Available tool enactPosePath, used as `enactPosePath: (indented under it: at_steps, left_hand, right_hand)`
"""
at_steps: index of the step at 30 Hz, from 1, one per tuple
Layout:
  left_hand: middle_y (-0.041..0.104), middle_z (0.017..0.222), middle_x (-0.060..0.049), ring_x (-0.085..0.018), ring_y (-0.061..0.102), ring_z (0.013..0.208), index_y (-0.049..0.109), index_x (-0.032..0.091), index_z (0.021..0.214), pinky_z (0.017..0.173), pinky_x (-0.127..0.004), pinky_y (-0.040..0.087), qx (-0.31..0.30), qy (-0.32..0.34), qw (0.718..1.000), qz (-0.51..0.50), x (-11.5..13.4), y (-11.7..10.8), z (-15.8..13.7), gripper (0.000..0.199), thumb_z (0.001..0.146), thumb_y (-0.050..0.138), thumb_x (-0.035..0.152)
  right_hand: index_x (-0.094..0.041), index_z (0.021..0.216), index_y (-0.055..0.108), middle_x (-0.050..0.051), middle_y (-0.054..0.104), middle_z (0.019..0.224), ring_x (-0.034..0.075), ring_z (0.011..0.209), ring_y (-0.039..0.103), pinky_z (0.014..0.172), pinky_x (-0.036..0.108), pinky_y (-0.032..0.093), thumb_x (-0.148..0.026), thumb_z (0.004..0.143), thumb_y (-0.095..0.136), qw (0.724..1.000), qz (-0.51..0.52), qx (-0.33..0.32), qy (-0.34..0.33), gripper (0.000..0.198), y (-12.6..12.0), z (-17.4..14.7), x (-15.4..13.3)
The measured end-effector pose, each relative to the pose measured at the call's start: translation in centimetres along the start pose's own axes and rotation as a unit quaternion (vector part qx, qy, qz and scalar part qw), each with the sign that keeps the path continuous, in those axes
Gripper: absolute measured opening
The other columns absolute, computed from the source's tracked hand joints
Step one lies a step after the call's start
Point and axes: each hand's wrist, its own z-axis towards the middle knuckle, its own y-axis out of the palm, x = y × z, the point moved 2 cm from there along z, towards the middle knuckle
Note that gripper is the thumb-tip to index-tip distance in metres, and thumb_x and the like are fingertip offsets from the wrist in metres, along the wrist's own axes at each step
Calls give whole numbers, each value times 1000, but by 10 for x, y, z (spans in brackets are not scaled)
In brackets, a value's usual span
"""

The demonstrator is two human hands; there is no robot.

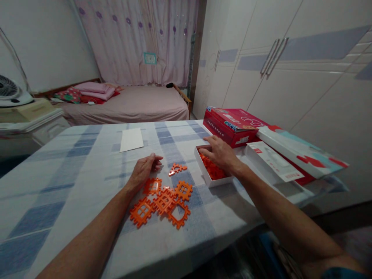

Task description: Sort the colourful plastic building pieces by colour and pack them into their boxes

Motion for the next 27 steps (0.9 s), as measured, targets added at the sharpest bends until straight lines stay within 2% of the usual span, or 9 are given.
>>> enactPosePath:
  at_steps: [2, 5, 8, 11, 14, 16, 19, 23, 27]
  left_hand:
    - [67, 72, -5, -14, 59, 61, 73, 11, 88, 67, -31, 48, -1, 0, 1000, 1, 0, 0, 0, 68, 64, 62, 74]
    - [67, 72, -5, -14, 59, 61, 72, 11, 88, 66, -31, 48, -3, 2, 1000, 3, 0, 0, 0, 68, 64, 62, 74]
    - [67, 71, -5, -15, 59, 60, 73, 11, 86, 66, -31, 48, -2, 5, 1000, 5, 0, 0, 0, 69, 62, 63, 75]
    - [67, 71, -6, -15, 60, 61, 72, 11, 86, 66, -31, 49, -4, 7, 1000, 6, 1, 1, 0, 71, 61, 63, 76]
    - [67, 72, -6, -15, 59, 62, 72, 11, 87, 66, -32, 49, -5, 10, 1000, 14, 3, 1, -1, 70, 62, 62, 76]
    - [67, 71, -6, -16, 59, 62, 73, 12, 86, 67, -32, 49, -4, 13, 1000, 21, 4, 0, -2, 69, 63, 61, 76]
    - [67, 72, -7, -16, 60, 62, 73, 13, 86, 68, -33, 50, -5, 14, 1000, 25, 3, 0, -1, 69, 63, 61, 76]
    - [67, 71, -6, -15, 59, 61, 72, 12, 85, 67, -32, 50, -7, 8, 1000, 9, 0, 0, 0, 68, 63, 62, 76]
    - [67, 72, -6, -14, 58, 60, 72, 12, 86, 66, -32, 50, -12, 7, 1000, 2, -1, 0, 0, 68, 65, 61, 75]
  right_hand:
    - [-14, 126, 56, 13, 61, 122, 21, 111, 57, 95, 34, 41, -32, 91, 54, 997, 18, -7, -71, 40, 5, -6, -24]
    - [-16, 117, 61, 12, 65, 113, 24, 110, 56, 94, 39, 40, -30, 90, 56, 983, -19, -71, -169, 31, 22, -14, -61]
    - [-14, 107, 61, 13, 67, 105, 26, 105, 57, 88, 41, 42, -23, 92, 49, 971, -73, -120, -193, 21, 44, -16, -83]
    - [-13, 108, 59, 14, 65, 104, 25, 98, 59, 85, 41, 43, -15, 94, 41, 965, -94, -143, -199, 23, 61, -12, -90]
    - [-14, 109, 59, 14, 63, 104, 23, 93, 61, 79, 36, 46, -16, 95, 37, 967, -94, -160, -175, 26, 64, -6, -90]
    - [-15, 106, 61, 13, 63, 102, 22, 88, 62, 73, 33, 46, -20, 95, 38, 969, -83, -162, -165, 26, 56, -5, -89]
    - [-17, 109, 61, 10, 63, 102, 21, 88, 62, 71, 29, 46, -28, 94, 45, 983, -63, -100, -143, 24, 27, -11, -82]
    - [-21, 118, 58, 8, 64, 106, 19, 92, 62, 73, 28, 44, -33, 93, 47, 995, -90, -2, -34, 30, -14, -31, -48]
    - [-20, 116, 60, 8, 65, 105, 21, 87, 64, 67, 29, 44, -35, 93, 47, 986, -152, -27, 66, 31, -19, -51, -6]
